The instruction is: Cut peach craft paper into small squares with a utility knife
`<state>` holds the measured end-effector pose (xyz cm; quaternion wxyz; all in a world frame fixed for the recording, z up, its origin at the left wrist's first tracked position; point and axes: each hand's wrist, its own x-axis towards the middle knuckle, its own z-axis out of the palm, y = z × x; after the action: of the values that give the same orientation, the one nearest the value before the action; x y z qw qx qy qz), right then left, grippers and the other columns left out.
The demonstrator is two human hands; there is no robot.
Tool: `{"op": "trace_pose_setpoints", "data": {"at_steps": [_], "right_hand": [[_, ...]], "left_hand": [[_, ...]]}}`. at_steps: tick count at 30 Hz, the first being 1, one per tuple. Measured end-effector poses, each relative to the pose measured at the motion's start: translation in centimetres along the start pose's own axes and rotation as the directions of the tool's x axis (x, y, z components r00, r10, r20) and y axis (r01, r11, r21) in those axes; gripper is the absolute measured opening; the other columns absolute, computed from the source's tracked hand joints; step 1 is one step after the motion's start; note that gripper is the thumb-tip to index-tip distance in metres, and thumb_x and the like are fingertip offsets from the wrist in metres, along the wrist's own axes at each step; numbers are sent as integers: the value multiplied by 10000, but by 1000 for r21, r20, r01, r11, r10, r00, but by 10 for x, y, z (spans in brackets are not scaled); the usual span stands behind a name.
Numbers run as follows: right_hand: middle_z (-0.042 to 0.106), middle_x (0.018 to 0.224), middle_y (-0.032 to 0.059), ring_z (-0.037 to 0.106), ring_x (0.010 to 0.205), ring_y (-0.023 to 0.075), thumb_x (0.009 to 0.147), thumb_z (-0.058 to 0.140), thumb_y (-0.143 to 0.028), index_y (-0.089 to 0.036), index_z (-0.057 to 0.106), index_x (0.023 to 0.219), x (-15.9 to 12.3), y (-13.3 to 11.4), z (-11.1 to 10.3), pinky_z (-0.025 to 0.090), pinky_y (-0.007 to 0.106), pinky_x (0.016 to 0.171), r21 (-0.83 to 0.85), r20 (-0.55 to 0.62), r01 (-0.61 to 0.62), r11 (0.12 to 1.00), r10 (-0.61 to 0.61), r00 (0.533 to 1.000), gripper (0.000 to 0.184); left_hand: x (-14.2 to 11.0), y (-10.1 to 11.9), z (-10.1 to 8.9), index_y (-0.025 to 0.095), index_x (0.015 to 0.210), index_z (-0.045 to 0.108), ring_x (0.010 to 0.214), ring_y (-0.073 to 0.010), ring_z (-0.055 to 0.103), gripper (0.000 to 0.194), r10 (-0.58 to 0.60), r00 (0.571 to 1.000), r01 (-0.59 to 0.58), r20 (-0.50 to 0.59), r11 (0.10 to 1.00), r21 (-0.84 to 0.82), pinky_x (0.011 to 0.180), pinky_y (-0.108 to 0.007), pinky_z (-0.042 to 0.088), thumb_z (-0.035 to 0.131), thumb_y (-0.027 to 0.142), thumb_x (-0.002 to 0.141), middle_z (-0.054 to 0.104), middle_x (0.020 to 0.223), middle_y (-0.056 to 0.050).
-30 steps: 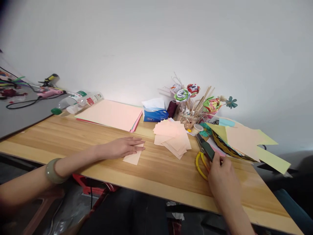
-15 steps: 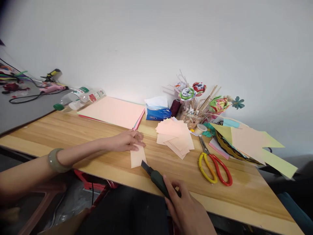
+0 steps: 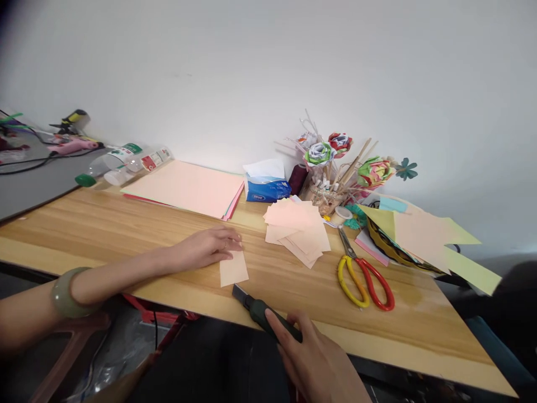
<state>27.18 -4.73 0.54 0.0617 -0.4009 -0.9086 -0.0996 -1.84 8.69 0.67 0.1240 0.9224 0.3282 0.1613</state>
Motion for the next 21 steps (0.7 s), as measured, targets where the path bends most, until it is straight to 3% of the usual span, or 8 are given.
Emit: {"op": "trace_pose_setpoints", "data": {"at_steps": [5, 12, 17, 21], "right_hand": [[591, 927, 80, 647, 592, 104, 958, 183, -260, -226, 464, 1267, -1, 0, -7, 515, 207, 480, 14, -11, -18, 1000, 18, 1000, 419], [598, 917, 78, 641, 569, 113, 949, 206, -231, -214, 493, 1253, -1, 2, -14, 522, 229, 477, 9, -5, -50, 999, 50, 999, 419], [605, 885, 78, 644, 551, 122, 947, 189, -217, -197, 507, 1229, 5, 2, -16, 519, 236, 447, -21, -21, -46, 999, 46, 999, 426], [607, 874, 77, 646, 554, 117, 948, 177, -222, -185, 501, 1231, 7, 1, -14, 518, 224, 444, -24, -27, -50, 998, 50, 998, 432]], "left_hand": [[-7, 2, 6, 187, 1057, 654, 1143, -190, 497, 228, 4, 999, -3, -40, 1000, 22, 985, -343, 378, 489, 244, 911, 603, 1180, -74], [-11, 1, 9, 227, 1140, 617, 1166, -197, 455, 301, 49, 997, -44, -56, 995, 92, 956, -351, 409, 384, 270, 953, 562, 1232, -59], [-13, 2, 8, 284, 1216, 567, 1191, -206, 422, 373, 101, 995, -100, 5, 976, 193, 950, -358, 411, 312, 194, 958, 517, 1291, -59], [-14, 8, 0, 267, 1294, 489, 1239, -218, 404, 372, 67, 994, -85, 88, 971, 222, 1021, -386, 340, 375, 353, 950, 432, 1391, -64]]}}
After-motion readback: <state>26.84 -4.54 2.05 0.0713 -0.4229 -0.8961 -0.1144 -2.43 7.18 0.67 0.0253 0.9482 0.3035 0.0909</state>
